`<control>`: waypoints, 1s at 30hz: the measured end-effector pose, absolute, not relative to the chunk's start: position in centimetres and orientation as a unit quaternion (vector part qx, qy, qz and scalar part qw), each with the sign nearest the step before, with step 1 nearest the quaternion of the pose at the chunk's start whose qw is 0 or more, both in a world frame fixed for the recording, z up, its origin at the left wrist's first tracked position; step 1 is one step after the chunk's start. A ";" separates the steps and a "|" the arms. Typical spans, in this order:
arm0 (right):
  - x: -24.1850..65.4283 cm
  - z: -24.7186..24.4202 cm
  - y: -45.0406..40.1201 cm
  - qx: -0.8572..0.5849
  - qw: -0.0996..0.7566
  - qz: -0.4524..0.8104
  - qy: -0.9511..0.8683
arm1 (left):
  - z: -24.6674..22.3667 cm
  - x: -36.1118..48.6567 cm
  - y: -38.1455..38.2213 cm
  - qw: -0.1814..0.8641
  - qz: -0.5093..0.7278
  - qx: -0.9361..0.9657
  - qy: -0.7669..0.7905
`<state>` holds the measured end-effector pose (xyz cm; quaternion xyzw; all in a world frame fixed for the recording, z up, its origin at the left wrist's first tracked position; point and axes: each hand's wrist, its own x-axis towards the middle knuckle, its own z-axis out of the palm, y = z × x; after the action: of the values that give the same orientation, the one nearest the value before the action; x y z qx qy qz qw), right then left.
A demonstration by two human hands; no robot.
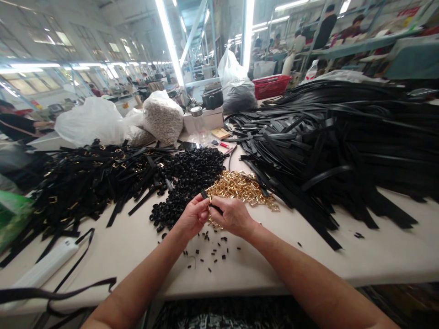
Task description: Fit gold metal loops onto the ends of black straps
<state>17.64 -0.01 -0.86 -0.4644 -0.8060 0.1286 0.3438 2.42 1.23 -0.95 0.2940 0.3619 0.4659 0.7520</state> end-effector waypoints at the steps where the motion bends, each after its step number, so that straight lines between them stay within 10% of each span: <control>1: 17.7 -0.9 0.0 -0.460 0.349 0.124 -0.807 | -1.0 2.4 1.2 0.749 0.468 0.298 0.363; 30: 17.9 -0.7 0.3 -0.479 0.336 0.164 -0.794 | -0.9 1.0 2.3 0.645 0.580 0.286 0.407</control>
<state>17.85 0.31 -0.71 -0.4789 -0.7942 0.1636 0.3365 0.97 2.29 -0.86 0.2861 0.4070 0.5797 0.6453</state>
